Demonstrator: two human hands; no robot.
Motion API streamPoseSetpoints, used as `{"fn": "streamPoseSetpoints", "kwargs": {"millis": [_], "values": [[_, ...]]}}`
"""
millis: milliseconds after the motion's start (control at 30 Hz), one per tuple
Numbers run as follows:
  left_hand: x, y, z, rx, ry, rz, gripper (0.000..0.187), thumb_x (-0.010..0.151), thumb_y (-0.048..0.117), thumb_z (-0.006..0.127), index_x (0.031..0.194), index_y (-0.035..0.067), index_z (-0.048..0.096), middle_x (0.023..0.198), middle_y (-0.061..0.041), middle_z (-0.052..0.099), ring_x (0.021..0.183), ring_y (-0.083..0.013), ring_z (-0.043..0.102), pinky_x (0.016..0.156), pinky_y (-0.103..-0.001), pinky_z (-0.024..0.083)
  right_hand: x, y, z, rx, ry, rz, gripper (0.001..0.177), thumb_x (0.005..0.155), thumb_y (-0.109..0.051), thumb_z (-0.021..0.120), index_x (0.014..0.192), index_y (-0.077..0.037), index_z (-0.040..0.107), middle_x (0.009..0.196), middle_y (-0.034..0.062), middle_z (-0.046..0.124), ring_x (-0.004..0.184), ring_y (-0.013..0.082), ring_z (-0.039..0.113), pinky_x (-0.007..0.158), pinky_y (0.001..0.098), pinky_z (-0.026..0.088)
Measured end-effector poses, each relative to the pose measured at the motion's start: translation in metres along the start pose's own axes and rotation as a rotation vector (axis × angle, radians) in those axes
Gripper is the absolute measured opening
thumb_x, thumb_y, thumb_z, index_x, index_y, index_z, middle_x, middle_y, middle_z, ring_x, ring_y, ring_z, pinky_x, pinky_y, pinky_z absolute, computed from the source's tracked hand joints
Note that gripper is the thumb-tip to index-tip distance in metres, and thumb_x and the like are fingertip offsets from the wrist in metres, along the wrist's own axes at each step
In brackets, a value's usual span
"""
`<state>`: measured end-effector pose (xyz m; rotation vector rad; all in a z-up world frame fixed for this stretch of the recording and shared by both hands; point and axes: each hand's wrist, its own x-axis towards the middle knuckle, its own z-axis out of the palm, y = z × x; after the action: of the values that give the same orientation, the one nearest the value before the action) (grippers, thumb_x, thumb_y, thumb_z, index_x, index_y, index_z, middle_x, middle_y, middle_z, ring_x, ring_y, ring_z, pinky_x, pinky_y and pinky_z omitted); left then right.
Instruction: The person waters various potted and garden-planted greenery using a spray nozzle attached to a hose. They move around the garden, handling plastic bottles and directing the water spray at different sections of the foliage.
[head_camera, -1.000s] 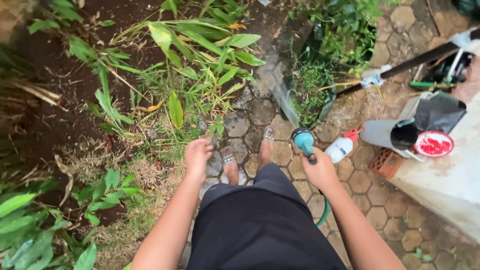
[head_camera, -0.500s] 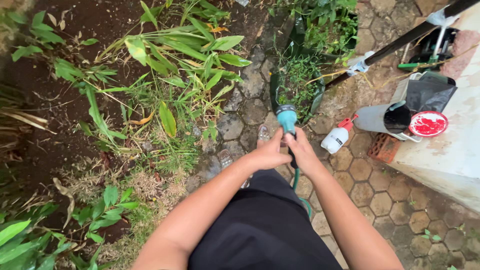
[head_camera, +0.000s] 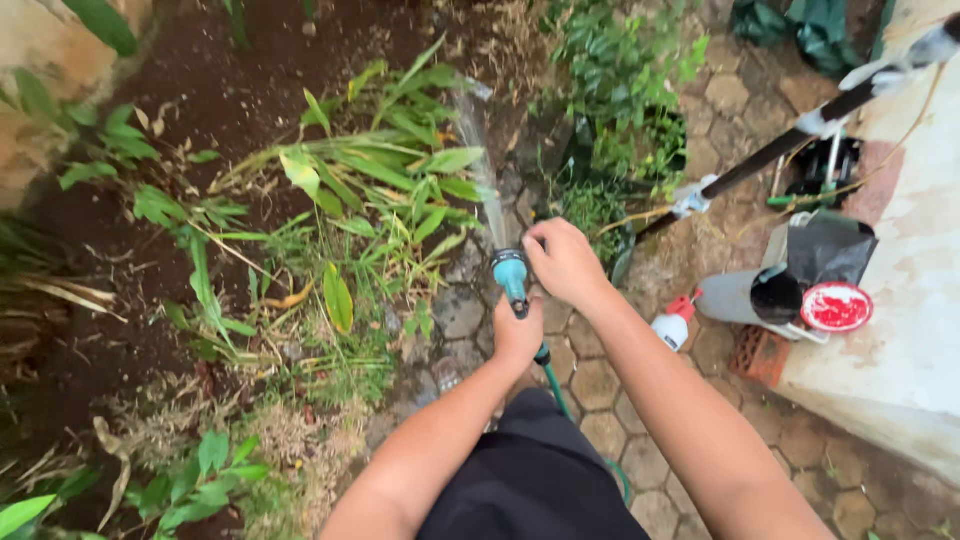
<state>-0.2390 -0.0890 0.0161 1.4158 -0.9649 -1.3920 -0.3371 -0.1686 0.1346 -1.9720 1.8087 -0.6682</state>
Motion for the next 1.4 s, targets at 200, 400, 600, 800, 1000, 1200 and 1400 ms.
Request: {"fn": "streamPoseSetpoints", "kwargs": {"millis": [200, 400, 600, 800, 1000, 1200, 1400], "values": [[0.000, 0.034, 0.013, 0.195, 0.008, -0.031, 0.022, 0.089, 0.024, 0.068, 0.085, 0.003, 0.062, 0.074, -0.021, 0.067, 0.073, -0.0419, 0.066, 0.069, -0.049, 0.052, 0.094, 0.047, 0.073, -0.491, -0.467, 0.132, 0.026, 0.085, -0.020, 0.061, 0.097, -0.004, 0.078, 0.103, 0.0246, 0.072, 0.098, 0.0430, 0.070, 0.087, 0.0504, 0.055], [-0.023, 0.067, 0.009, 0.138, -0.090, 0.053, 0.016, 0.090, 0.019, 0.064, 0.093, 0.003, 0.066, 0.075, -0.020, 0.068, 0.077, -0.0417, 0.070, 0.068, -0.049, 0.053, 0.123, 0.086, 0.112, -0.762, -0.624, -0.026, 0.023, 0.085, -0.021, 0.065, 0.094, -0.006, 0.080, 0.103, 0.0184, 0.076, 0.100, 0.0354, 0.073, 0.089, 0.0463, 0.055], [-0.034, 0.083, 0.005, 0.206, -0.141, 0.052, 0.019, 0.086, 0.020, 0.069, 0.092, 0.003, 0.070, 0.081, -0.024, 0.070, 0.087, -0.0435, 0.071, 0.071, -0.049, 0.055, 0.118, 0.097, 0.120, -0.840, -0.784, 0.057, 0.028, 0.072, -0.011, 0.077, 0.100, -0.008, 0.081, 0.112, 0.0151, 0.075, 0.112, 0.0336, 0.068, 0.097, 0.0455, 0.049], [-0.030, 0.074, 0.004, 0.269, -0.137, -0.040, 0.021, 0.085, 0.023, 0.068, 0.095, 0.003, 0.070, 0.084, -0.023, 0.073, 0.090, -0.0434, 0.071, 0.076, -0.050, 0.054, 0.109, 0.103, 0.111, -0.801, -0.748, 0.086, 0.031, 0.074, -0.010, 0.073, 0.104, -0.008, 0.080, 0.117, 0.0159, 0.074, 0.112, 0.0328, 0.070, 0.093, 0.0443, 0.055], [-0.028, 0.068, 0.007, 0.232, -0.177, -0.074, 0.030, 0.085, 0.030, 0.071, 0.095, 0.003, 0.069, 0.084, -0.022, 0.074, 0.089, -0.0412, 0.074, 0.076, -0.049, 0.056, 0.111, 0.094, 0.107, -0.646, -0.630, 0.201, 0.031, 0.080, -0.012, 0.070, 0.109, -0.006, 0.078, 0.122, 0.0172, 0.071, 0.114, 0.0347, 0.069, 0.093, 0.0446, 0.056], [-0.011, 0.035, 0.016, 0.227, -0.164, -0.061, 0.030, 0.085, 0.031, 0.071, 0.099, 0.004, 0.069, 0.083, -0.021, 0.074, 0.084, -0.0409, 0.074, 0.076, -0.048, 0.055, 0.105, 0.075, 0.088, -0.487, -0.556, 0.503, 0.039, 0.087, -0.012, 0.069, 0.125, -0.007, 0.068, 0.139, 0.0149, 0.055, 0.130, 0.0368, 0.050, 0.102, 0.0534, 0.046], [0.019, 0.000, 0.004, 0.072, -0.236, -0.236, 0.032, 0.089, 0.023, 0.074, 0.097, -0.003, 0.057, 0.074, -0.017, 0.064, 0.067, -0.0308, 0.066, 0.066, -0.041, 0.055, 0.090, 0.089, 0.054, 0.083, -0.093, 0.216, 0.056, 0.088, -0.026, 0.070, 0.135, 0.002, 0.058, 0.139, 0.0247, 0.058, 0.131, 0.0362, 0.055, 0.112, 0.0390, 0.041]]}}
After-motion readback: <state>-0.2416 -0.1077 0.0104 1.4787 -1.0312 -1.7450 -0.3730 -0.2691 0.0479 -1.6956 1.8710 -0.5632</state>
